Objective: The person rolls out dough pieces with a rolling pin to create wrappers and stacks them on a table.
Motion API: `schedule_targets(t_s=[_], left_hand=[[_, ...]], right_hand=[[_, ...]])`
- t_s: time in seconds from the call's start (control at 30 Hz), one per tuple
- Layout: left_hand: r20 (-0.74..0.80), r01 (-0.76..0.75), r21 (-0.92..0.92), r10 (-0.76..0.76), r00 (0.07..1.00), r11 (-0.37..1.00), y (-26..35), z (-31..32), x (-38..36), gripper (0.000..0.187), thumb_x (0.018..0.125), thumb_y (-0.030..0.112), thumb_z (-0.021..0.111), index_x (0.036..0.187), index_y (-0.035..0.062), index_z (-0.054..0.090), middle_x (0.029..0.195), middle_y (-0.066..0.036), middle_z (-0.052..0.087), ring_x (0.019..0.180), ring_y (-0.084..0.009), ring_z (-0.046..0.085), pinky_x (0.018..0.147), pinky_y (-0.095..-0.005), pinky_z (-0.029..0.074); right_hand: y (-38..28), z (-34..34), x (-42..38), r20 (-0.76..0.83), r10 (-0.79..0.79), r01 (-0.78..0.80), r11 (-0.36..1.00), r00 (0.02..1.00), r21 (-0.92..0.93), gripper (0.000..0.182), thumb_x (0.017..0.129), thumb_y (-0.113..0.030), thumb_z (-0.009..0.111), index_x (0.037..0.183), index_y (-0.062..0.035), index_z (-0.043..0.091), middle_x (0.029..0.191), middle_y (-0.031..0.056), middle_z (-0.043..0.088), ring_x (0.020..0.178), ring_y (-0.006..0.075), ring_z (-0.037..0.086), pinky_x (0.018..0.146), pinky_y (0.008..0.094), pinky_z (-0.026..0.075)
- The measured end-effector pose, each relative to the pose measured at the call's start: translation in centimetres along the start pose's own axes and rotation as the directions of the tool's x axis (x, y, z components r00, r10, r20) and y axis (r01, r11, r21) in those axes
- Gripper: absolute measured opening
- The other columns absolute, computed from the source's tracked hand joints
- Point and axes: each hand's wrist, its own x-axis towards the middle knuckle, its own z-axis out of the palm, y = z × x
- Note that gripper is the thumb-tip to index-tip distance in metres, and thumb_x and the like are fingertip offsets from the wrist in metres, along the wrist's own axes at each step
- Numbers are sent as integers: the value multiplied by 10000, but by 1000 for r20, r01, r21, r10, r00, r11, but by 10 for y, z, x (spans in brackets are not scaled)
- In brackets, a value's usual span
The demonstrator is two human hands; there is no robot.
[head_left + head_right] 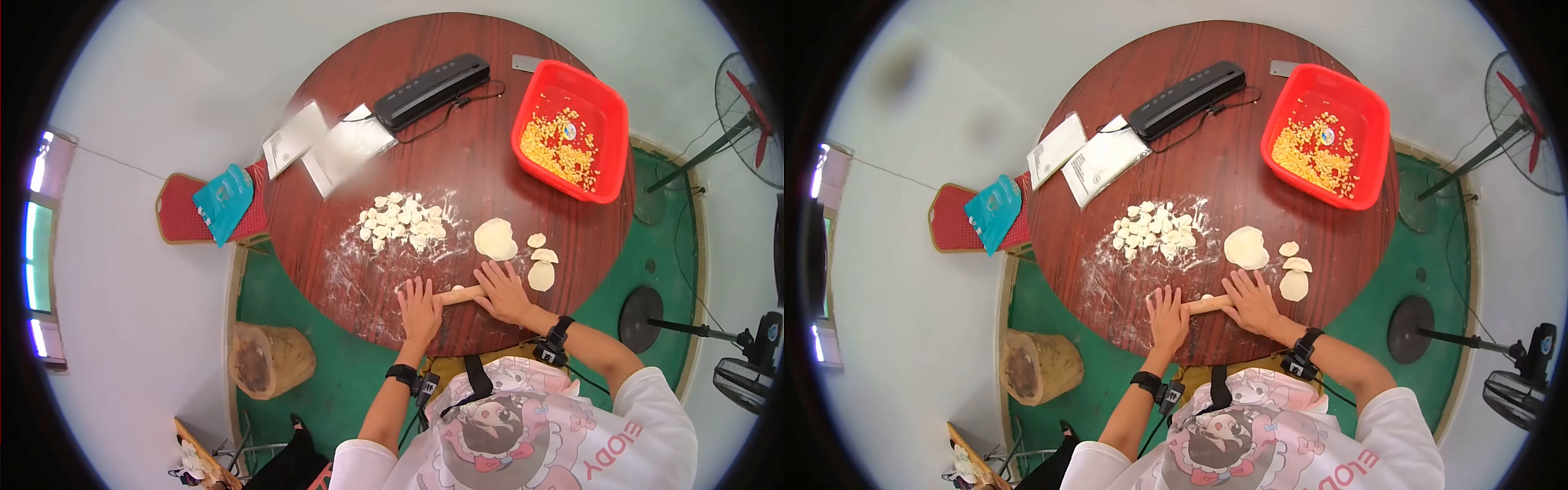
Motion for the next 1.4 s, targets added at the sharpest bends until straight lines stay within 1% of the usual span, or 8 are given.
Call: schedule_targets(t_s=[0.07, 0.13, 0.23, 0.33, 0.57, 0.93, 1.27, 1.4], left_hand=[[16, -28, -20, 28, 999, 999, -1, 4, 6, 510, 916, 330, 405, 1333, 37, 387, 1376, -199, 358, 1305, -387, 251, 1051, -546, 143], [-98, 55, -13, -56, 994, 998, 9, 4, 11, 507, 917, 318, 404, 1346, 49, 375, 1394, -198, 333, 1308, -390, 244, 1053, -543, 143], [-186, 69, 89, -52, 981, 994, 8, 15, 13, 546, 899, 344, 432, 1361, 65, 353, 1395, -206, 324, 1302, -383, 261, 1052, -541, 156], [-178, 112, 66, -99, 979, 992, 7, 16, 18, 560, 892, 345, 443, 1376, 84, 335, 1400, -214, 310, 1305, -389, 256, 1051, -543, 156], [-225, 121, 110, -94, 970, 987, 5, 15, 38, 581, 877, 326, 453, 1391, 94, 311, 1410, -219, 292, 1314, -388, 239, 1053, -542, 151], [-137, 109, 82, -97, 986, 991, 2, 10, 48, 612, 883, 303, 429, 1419, 84, 231, 1428, -251, 222, 1333, -403, 177, 1054, -560, 111], [-99, 35, 45, -30, 995, 998, 11, 5, -1, 554, 891, 302, 430, 1387, 87, 312, 1418, -239, 256, 1317, -410, 213, 1040, -551, 169], [-50, 28, 8, -28, 998, 1000, 12, 5, -13, 527, 920, 295, 380, 1389, 66, 305, 1425, -247, 234, 1312, -440, 193, 1042, -559, 145]], right_hand=[[1, 8, 0, -2, 16, -16, 1000, 1000, -7, 608, 847, -386, 516, 1318, -27, 376, 1361, 199, 354, 1278, 349, 306, 1050, 518, 178], [-1, 9, 0, -1, 41, -41, 999, 999, -12, 610, 849, -382, 517, 1326, -33, 367, 1379, 195, 334, 1286, 355, 296, 1051, 526, 172], [-1, 6, 3, -58, 35, -37, 999, 998, -39, 621, 841, -399, 519, 1327, -42, 373, 1374, 203, 337, 1293, 340, 290, 1055, 518, 167], [0, 2, 12, -24, 27, -28, 999, 999, -46, 644, 834, -430, 519, 1361, -104, 343, 1420, 197, 266, 1316, 341, 252, 1055, 543, 142], [14, 8, 32, -35, 12, -15, 996, 999, -88, 636, 854, -463, 472, 1372, -119, 334, 1428, 201, 252, 1329, 353, 226, 1056, 550, 128], [15, 9, 41, -29, 47, -49, 995, 998, -91, 650, 854, -488, 454, 1369, -107, 338, 1427, 206, 250, 1337, 343, 208, 1060, 553, 118], [-3, 2, -6, 93, -20, 20, 1000, 995, -3, 721, 821, -463, 532, 1373, -62, 299, 1423, 194, 256, 1318, 351, 231, 1060, 535, 142], [-5, 8, -15, 52, -64, 65, 998, 997, -14, 739, 814, -461, 544, 1380, -61, 287, 1425, 190, 254, 1320, 347, 230, 1065, 516, 148]])
